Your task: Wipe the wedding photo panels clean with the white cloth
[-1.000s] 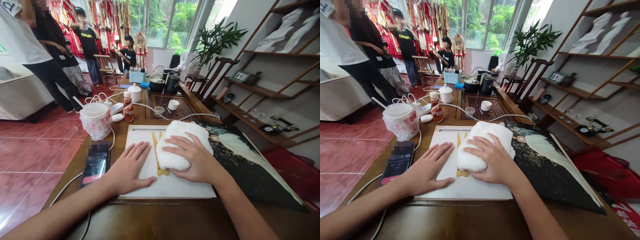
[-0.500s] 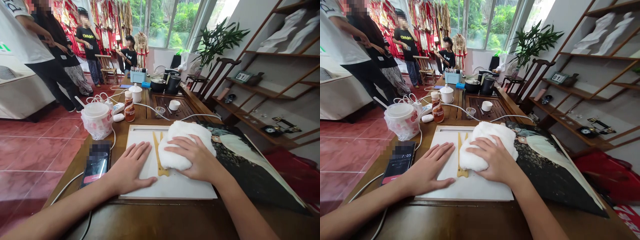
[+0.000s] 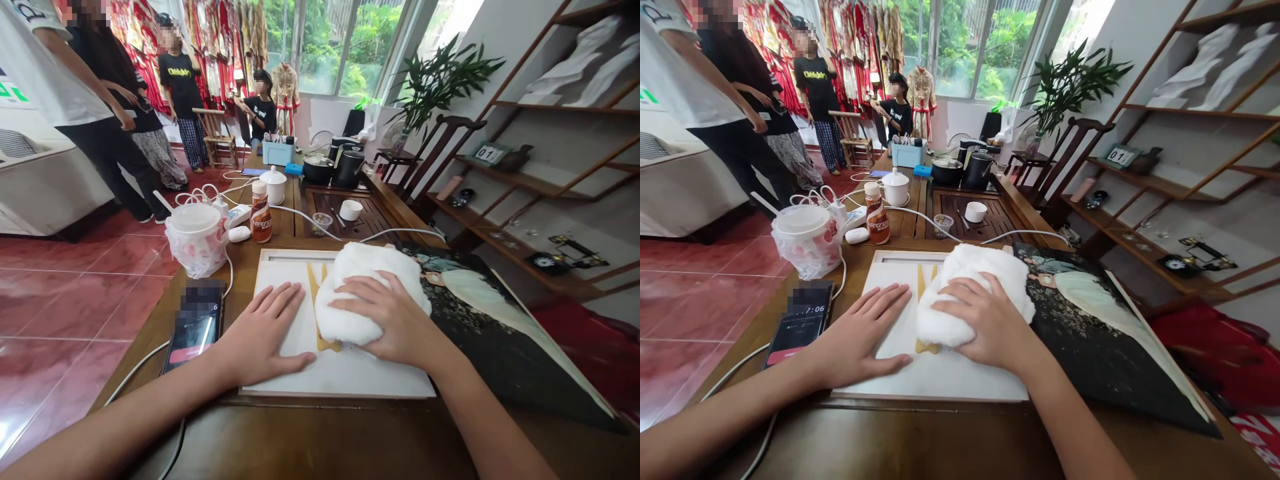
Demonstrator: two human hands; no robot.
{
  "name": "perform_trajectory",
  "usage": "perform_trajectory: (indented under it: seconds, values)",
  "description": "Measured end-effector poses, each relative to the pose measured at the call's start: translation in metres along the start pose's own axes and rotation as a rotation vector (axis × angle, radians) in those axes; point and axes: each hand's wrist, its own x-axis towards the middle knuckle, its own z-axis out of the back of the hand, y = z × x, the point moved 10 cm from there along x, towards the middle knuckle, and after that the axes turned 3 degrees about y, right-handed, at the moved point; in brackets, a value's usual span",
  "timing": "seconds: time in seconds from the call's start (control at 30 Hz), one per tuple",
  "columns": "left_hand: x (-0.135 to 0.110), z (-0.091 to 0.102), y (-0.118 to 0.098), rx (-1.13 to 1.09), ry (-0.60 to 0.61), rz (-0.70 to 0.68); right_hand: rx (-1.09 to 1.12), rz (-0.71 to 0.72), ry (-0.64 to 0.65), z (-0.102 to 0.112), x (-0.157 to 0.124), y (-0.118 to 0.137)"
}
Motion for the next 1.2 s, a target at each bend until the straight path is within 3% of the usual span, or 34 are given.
perform_trajectory:
  seconds: [0.13,0.97,1.07,1.2]
  values:
    - [0.000,0.000,0.000,-0.006,0.000,-0.002,-0.039,-0.063,-0.041,0.004,-0.002,-0.018]
    - [0.000,0.001,0.000,-0.032,-0.038,-0.019,-0.058,-0.070,-0.044,0.004,-0.001,-0.016]
    - [0.000,0.000,0.000,-0.026,-0.029,-0.013,-0.032,-0.058,-0.014,0.001,0.000,-0.010]
    - [0.000,-0.003,0.001,-0.002,0.003,-0.004,0.024,0.073,0.079,-0.009,0.003,0.022]
